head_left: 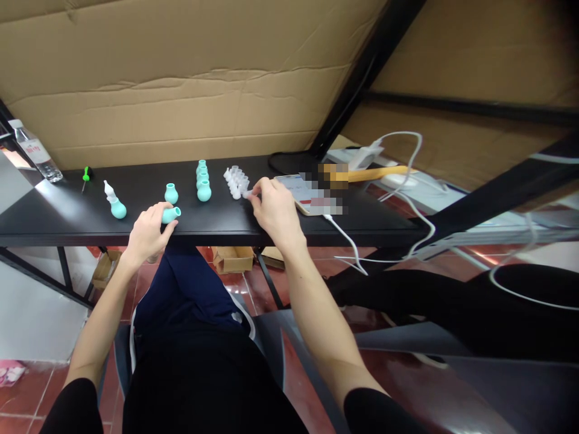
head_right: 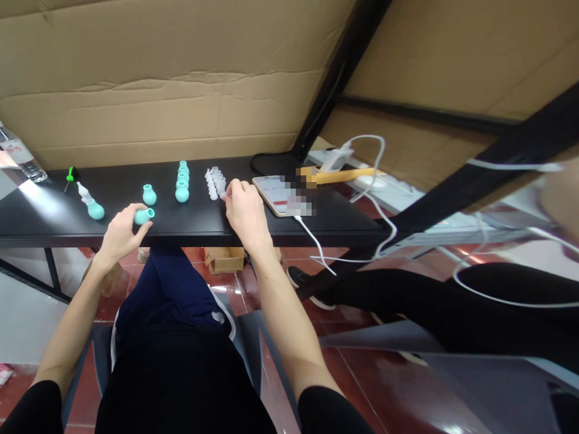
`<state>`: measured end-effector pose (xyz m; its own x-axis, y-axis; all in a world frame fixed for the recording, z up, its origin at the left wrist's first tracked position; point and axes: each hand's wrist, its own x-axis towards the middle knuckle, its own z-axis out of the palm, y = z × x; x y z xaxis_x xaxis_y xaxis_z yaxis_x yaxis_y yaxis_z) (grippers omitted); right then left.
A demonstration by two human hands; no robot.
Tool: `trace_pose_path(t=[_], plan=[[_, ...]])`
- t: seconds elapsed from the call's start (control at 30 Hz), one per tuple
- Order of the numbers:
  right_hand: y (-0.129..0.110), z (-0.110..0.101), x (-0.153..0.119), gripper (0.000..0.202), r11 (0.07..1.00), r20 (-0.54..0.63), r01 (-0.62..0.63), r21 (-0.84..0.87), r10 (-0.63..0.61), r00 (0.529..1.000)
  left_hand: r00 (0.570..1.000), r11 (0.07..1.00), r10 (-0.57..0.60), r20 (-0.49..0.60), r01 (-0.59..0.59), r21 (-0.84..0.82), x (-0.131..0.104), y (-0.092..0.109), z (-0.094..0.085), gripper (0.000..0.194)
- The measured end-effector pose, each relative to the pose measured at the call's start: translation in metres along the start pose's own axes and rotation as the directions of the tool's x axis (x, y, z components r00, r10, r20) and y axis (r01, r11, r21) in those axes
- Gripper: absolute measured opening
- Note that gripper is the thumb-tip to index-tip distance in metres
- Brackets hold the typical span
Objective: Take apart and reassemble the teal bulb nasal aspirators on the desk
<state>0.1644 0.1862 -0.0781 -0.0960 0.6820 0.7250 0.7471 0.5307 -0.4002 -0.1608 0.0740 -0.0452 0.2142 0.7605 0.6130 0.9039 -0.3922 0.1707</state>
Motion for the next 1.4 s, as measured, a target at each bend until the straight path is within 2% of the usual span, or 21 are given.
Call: trace_pose_path(t=[0.07,0.17,0.23,0.3,0.37,0.47,0.53,0.63,0.83,1.0,1.17,1.3,1.4], plan=[[-0.002,-0.002,0.001,0.016,1.0,0.009,-0.021,-0.004,0.021,1.0,1.0,1.0,0.0,0.004,0.0,0.002,0.0,0.0,0.0,0.03],[-0.011,-0.01,0.002,0.016,0.999,-0.042,-0.04,0.005,0.04,0.998,1.0,1.0,-0.009,0.011,0.009,0.001,0.0,0.001,-0.001,0.03],[-0.022,-0.017,0.002,0.016,0.996,-0.082,-0.033,0.082,0.039,0.996,1.0,1.0,-0.01,0.019,0.01,-0.011,0.0,0.002,-0.003,0.029],[-0.036,-0.024,0.001,0.013,0.971,-0.073,-0.018,0.239,0.036,0.997,1.0,0.999,0.004,0.03,-0.003,-0.04,0.0,0.004,-0.005,0.028],[-0.055,-0.03,-0.003,0.014,0.898,0.001,-0.021,0.439,0.023,1.0,0.999,0.996,0.032,0.027,-0.029,-0.089,0.0,0.006,-0.007,0.026],[-0.086,-0.033,-0.012,0.023,0.733,0.135,-0.057,0.678,-0.048,0.99,0.995,0.978,0.102,0.002,-0.1,-0.181,0.0,0.012,-0.008,0.025],[-0.105,-0.032,-0.017,0.028,0.655,0.18,-0.067,0.753,-0.106,0.978,0.989,0.964,0.151,-0.008,-0.149,-0.221,-0.002,0.017,-0.008,0.027],[-0.122,-0.031,-0.023,0.03,0.635,0.184,-0.052,0.771,-0.143,0.973,0.986,0.959,0.167,-0.022,-0.168,-0.227,-0.004,0.024,-0.007,0.03],[-0.121,-0.035,-0.024,0.023,0.642,0.181,-0.048,0.765,-0.143,0.973,0.972,0.964,0.166,-0.164,-0.195,-0.182,-0.004,0.032,-0.014,0.025],[-0.118,-0.034,-0.024,0.026,0.527,0.281,-0.182,0.83,-0.114,0.953,0.972,0.975,0.168,-0.167,-0.189,-0.121,-0.004,0.035,-0.02,0.023],[-0.115,-0.031,-0.026,0.038,0.424,0.406,-0.322,0.846,-0.122,0.905,0.952,0.948,0.247,-0.18,-0.275,-0.157,-0.005,0.035,-0.026,0.02],[-0.114,-0.033,-0.026,0.039,0.433,0.417,-0.307,0.848,-0.186,0.89,0.924,0.896,0.337,-0.178,-0.373,-0.239,-0.004,0.031,-0.032,0.018],[-0.116,-0.038,-0.026,0.03,0.494,0.369,-0.215,0.842,-0.238,0.899,0.905,0.852,0.388,-0.176,-0.425,-0.305,-0.004,0.028,-0.037,0.019]])
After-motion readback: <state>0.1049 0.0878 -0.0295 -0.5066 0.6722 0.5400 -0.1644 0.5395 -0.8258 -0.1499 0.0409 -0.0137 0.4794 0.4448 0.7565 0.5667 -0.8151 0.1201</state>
